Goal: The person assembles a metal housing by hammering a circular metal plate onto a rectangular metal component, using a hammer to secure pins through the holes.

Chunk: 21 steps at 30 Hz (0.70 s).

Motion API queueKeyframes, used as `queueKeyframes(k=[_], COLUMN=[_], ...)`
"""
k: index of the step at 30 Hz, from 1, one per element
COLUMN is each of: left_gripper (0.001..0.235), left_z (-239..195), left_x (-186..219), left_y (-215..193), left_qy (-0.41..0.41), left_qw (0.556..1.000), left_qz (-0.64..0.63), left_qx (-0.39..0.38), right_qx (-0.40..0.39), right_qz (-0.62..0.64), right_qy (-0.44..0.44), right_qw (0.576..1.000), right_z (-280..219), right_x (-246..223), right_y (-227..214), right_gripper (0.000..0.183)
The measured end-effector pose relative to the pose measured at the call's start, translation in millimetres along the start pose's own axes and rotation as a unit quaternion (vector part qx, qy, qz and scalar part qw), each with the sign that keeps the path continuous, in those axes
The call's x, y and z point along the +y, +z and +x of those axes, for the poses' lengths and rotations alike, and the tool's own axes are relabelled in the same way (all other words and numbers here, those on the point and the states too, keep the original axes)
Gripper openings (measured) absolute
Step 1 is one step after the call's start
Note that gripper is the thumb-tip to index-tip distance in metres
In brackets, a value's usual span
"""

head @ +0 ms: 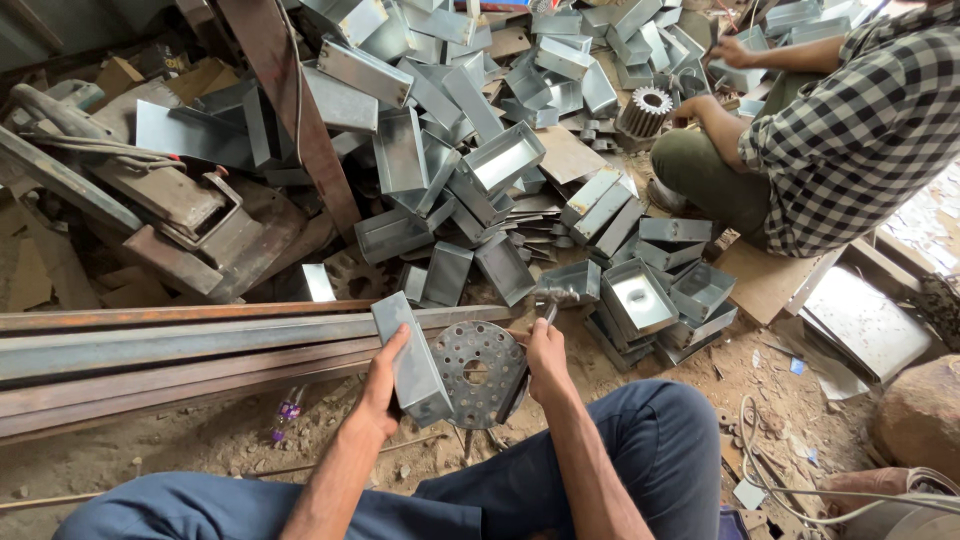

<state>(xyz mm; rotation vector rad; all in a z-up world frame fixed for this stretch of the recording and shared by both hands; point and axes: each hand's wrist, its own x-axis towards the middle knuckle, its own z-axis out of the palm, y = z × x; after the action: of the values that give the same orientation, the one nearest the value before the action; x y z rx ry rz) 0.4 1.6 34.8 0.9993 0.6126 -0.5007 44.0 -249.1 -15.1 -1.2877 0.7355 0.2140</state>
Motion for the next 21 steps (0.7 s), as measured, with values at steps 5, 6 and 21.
queueKeyframes(k=[5, 6, 21], left_gripper=[0.087, 0.088, 0.085], left_z=[0.0, -0.1, 7.2], left_x=[-0.7, -0.4, -6.3], left_y=[1.0, 1.8, -6.4], left_qy=[-0.039, -0.063, -0.031], left_qw=[0.998, 0.994, 0.995], left_qz=[0.036, 0.059, 0.08], left_qx=[0.039, 0.07, 0.055], right_qx=[0.026, 0.058, 0.045], right_qz=[-0.08, -0.144, -0.366], right_qy=[-0.008, -0.025, -0.078], right_qw=[0.996, 0.988, 0.926], right_z=[16.8, 25.2, -2.4], right_x=[17.9, 25.2, 17.2], right_y=[-2.3, -2.1, 11.6], right_gripper=[0.04, 0.042, 0.043])
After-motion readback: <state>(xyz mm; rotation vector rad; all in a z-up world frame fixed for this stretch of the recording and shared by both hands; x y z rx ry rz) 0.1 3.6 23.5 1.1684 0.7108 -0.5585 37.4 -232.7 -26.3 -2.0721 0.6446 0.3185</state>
